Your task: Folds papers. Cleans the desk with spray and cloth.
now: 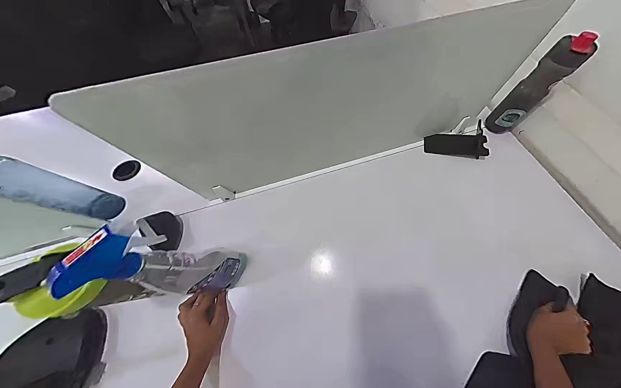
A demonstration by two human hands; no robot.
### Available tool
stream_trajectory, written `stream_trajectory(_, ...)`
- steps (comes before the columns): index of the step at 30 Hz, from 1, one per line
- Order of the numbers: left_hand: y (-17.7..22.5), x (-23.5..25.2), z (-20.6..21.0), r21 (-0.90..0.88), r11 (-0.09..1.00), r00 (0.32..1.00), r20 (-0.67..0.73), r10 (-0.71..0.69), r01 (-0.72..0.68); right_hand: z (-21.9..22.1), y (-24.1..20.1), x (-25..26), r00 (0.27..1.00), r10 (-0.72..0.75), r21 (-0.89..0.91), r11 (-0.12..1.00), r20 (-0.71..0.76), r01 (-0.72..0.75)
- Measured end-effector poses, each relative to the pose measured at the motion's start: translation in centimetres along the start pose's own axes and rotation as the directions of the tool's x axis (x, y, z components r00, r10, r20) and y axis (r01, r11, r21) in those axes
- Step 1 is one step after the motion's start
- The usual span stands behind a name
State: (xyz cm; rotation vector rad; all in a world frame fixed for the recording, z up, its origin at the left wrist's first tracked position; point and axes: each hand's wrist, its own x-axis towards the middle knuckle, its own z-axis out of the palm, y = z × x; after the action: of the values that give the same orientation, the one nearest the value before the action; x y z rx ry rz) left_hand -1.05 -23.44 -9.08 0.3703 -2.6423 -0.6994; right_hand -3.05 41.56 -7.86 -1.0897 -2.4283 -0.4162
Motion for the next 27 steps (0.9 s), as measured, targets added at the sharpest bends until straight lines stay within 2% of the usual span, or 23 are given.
stream_trajectory(1, 0.1, 0.1, 0.1, -0.001, 1.0, 1.0, -0.001, -0.004, 0.004, -0.5, -0.5, -1.4, 0.982, 0.057, 0.147, 0.986, 0.18, -0.084)
stream_trajectory(2, 0.2, 0.1, 0.1, -0.01, 1.0, 1.0, 0.0, -0.014, 0.014, -2.3, -1.8, -2.4, 0.922, 0.082, 0.223, 0.959, 0.379, -0.177)
stream_trajectory(4, 0.1, 0.0, 0.1, -0.025, 0.999, 1.0, 0.012, -0.022, 0.023, -5.8, -4.9, -6.2, 0.872, -0.026, 0.323, 0.934, 0.489, -0.153)
stream_trajectory(5, 0.0, 0.1, 0.2, -0.031, 0.999, 1.0, 0.015, -0.02, 0.02, -7.9, -6.7, -8.9, 0.87, -0.13, 0.371, 0.926, 0.476, -0.065)
stream_trajectory(7, 0.0, 0.0, 0.1, -0.021, 1.0, 1.0, 0.013, -0.018, 0.018, -11.8, -9.9, -15.9, 0.867, -0.358, 0.457, 0.872, 0.346, 0.177)
stream_trajectory(9, 0.0, 0.1, 0.1, -0.018, 1.0, 1.0, 0.013, -0.012, 0.012, -16.3, -12.1, -23.3, 0.812, -0.54, 0.545, 0.759, 0.22, 0.357)
stream_trajectory(12, -0.7, -0.1, 0.2, -0.022, 1.0, 1.0, 0.023, 0.011, -0.011, -22.1, -12.8, -32.9, 0.67, -0.734, 0.666, 0.556, 0.112, 0.498)
stream_trajectory(14, -0.8, -0.2, 0.1, -0.026, 0.999, 0.999, 0.037, 0.019, -0.018, -23.6, -11.7, -36.2, 0.568, -0.822, 0.715, 0.421, 0.04, 0.558)
stream_trajectory(15, -0.7, 0.0, 0.0, -0.032, 0.999, 0.999, 0.043, 0.02, -0.019, -23.6, -11.2, -36.3, 0.539, -0.842, 0.755, 0.368, 0.022, 0.544)
stream_trajectory(16, -0.6, -0.1, -0.1, -0.036, 0.999, 0.999, 0.046, 0.017, -0.015, -23.2, -10.4, -35.5, 0.549, -0.835, 0.787, 0.36, 0.032, 0.501)
stream_trajectory(17, -0.7, -0.2, -0.2, -0.039, 0.999, 0.999, 0.047, 0.016, -0.014, -22.5, -9.4, -34.0, 0.604, -0.793, 0.792, 0.42, 0.082, 0.443)
stream_trajectory(18, -0.7, -0.1, -0.2, -0.041, 0.999, 0.999, 0.046, 0.021, -0.019, -21.7, -8.4, -31.4, 0.653, -0.732, 0.778, 0.52, 0.193, 0.352)
stream_trajectory(20, -0.6, -0.2, -0.2, -0.041, 0.999, 0.999, 0.045, 0.03, -0.028, -18.2, -5.8, -24.4, 0.702, -0.569, 0.656, 0.73, 0.429, 0.191)
stream_trajectory(21, -0.6, -0.2, -0.3, -0.036, 0.999, 0.999, 0.043, 0.033, -0.031, -15.0, -4.1, -21.0, 0.772, -0.471, 0.604, 0.784, 0.428, 0.143)
stream_trajectory(23, -0.4, 0.0, -0.3, -0.028, 0.999, 0.999, 0.039, 0.028, -0.027, -9.2, -0.8, -13.3, 0.853, -0.256, 0.499, 0.866, 0.455, -0.007)
stream_trajectory(25, -0.3, 0.2, -0.4, -0.022, 1.0, 0.999, 0.041, 0.01, -0.009, -4.5, 2.5, -6.0, 0.879, -0.086, 0.432, 0.89, 0.47, -0.144)
stream_trajectory(27, -0.3, 0.1, -0.4, -0.019, 1.0, 0.999, 0.039, 0.006, -0.006, -0.3, 5.1, -1.3, 0.888, 0.014, 0.389, 0.896, 0.46, -0.216)
